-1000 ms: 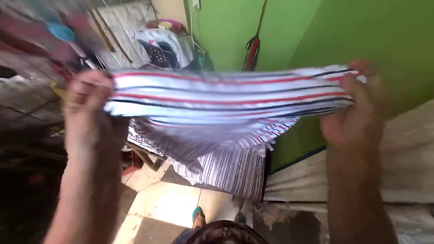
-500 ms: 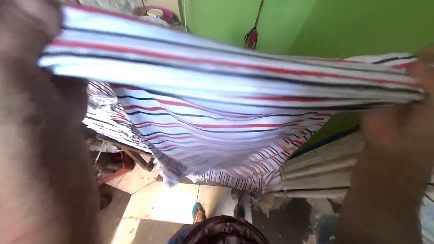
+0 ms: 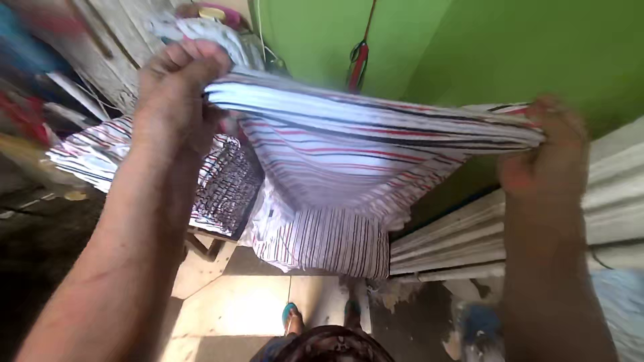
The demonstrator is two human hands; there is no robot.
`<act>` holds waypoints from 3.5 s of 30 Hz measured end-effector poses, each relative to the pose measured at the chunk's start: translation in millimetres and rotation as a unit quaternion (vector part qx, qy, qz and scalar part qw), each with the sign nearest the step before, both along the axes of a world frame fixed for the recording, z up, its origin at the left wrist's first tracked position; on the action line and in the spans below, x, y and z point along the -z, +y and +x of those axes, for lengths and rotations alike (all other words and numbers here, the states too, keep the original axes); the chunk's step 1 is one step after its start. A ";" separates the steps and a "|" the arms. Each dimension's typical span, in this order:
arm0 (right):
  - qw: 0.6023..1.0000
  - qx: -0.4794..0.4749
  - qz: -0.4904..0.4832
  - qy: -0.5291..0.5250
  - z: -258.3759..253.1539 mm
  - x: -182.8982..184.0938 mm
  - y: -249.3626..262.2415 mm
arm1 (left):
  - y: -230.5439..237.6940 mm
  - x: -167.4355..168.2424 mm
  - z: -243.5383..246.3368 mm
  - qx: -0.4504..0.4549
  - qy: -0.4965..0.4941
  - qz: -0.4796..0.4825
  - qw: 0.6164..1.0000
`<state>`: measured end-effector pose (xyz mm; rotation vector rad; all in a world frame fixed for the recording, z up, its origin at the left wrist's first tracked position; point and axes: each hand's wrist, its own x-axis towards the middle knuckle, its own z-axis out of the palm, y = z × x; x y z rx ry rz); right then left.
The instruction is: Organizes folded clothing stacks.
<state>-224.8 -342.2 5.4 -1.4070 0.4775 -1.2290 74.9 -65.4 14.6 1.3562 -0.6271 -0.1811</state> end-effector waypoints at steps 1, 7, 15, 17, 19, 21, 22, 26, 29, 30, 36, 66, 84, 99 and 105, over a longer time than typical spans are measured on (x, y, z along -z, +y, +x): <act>1.000 -0.001 -0.017 -0.012 -3.3 -4.2 1.3 | 0.8 -4.3 -0.5 0.006 -0.021 -0.018 1.000; 0.998 0.055 -0.004 0.027 -41.0 57.0 35.8 | 38.3 66.9 -23.0 0.031 -0.090 -0.014 0.995; 0.893 0.122 0.253 0.352 -90.8 306.0 134.3 | 90.5 332.1 -89.7 0.035 0.147 0.270 0.951; 0.869 0.098 0.260 0.409 -100.3 345.0 155.0 | 107.0 382.5 -104.5 0.045 0.179 0.319 0.930; 0.869 0.096 0.244 0.420 -106.5 361.0 166.1 | 120.6 403.2 -113.8 0.058 0.181 0.319 0.929; 0.868 0.089 0.244 0.422 -114.3 368.7 168.3 | 131.2 408.8 -115.9 0.069 0.179 0.300 0.935; 0.867 0.083 0.244 0.426 -116.4 371.6 166.9 | 134.9 411.6 -114.5 0.078 0.177 0.294 0.936; 0.856 0.084 0.258 0.440 -112.3 391.6 167.7 | 132.7 418.6 -110.9 0.106 0.224 0.319 0.915; 0.836 0.098 0.289 0.455 -100.8 395.6 173.3 | 128.7 427.3 -112.7 0.103 0.245 0.342 0.901; 0.829 0.102 0.306 0.457 -96.8 394.5 173.9 | 128.6 431.2 -112.4 0.101 0.245 0.347 0.899; 0.756 0.055 0.211 0.617 -89.3 406.3 161.5 | 126.7 440.2 -111.8 0.102 0.271 0.352 0.890; 0.723 0.026 0.345 0.599 46.2 364.5 -21.7 | -119.0 373.8 11.6 0.009 -0.057 0.546 0.836; 0.752 0.054 0.417 0.508 51.7 388.3 -38.7 | -82.6 372.6 62.6 0.001 0.128 0.443 0.887; 0.765 0.061 0.382 0.515 50.7 385.7 -32.3 | -24.1 414.1 -61.1 -0.161 0.176 0.592 0.770; 0.773 0.059 0.372 0.511 49.4 392.1 -34.0 | -11.3 420.7 -57.3 -0.095 0.164 0.572 0.798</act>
